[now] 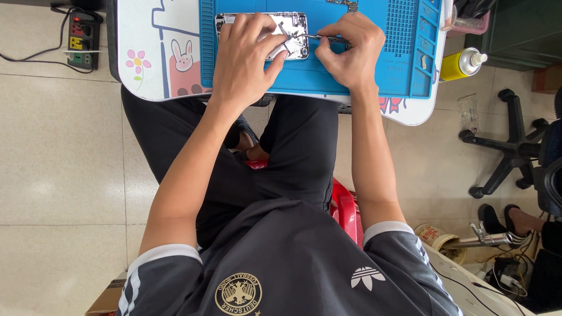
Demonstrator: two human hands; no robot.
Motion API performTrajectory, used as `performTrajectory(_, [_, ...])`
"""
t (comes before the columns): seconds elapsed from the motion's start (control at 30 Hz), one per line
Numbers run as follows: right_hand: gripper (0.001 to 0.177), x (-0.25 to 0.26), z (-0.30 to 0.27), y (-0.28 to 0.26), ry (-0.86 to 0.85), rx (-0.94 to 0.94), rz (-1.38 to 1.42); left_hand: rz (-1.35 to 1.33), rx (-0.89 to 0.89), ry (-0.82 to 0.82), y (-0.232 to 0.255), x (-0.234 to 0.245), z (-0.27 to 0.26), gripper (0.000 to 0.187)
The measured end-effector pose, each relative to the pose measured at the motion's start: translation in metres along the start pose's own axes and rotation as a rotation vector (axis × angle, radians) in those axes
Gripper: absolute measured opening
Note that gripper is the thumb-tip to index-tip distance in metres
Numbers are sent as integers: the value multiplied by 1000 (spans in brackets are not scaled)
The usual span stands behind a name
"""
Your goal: The person works on a disassembled smartphone placed on a blue anti-static mat. They use tweezers to remove small internal components and a screwdriver to unscrew parts from the device's chassis. The person handles the phone casing and various small electronic parts throughout the process.
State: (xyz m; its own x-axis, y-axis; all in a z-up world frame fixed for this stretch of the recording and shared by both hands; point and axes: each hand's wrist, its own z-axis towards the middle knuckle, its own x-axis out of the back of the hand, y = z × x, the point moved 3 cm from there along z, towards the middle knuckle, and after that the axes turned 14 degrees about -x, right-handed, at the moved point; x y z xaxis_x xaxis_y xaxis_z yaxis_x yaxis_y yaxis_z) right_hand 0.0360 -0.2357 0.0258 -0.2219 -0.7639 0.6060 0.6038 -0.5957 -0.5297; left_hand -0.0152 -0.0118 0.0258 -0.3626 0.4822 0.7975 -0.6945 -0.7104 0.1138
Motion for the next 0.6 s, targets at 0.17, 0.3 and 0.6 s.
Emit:
performTrajectory(0.17, [11, -1, 0, 2, 19, -39, -38, 19, -19, -6, 1, -1, 0, 24])
performTrajectory(0.3, [12, -4, 0, 6, -8, -75, -53, 27, -37, -14, 1, -1, 1, 22])
performTrajectory(0.6, [13, -1, 1, 4, -40, -81, 32, 32, -58, -7, 2, -1, 0, 22])
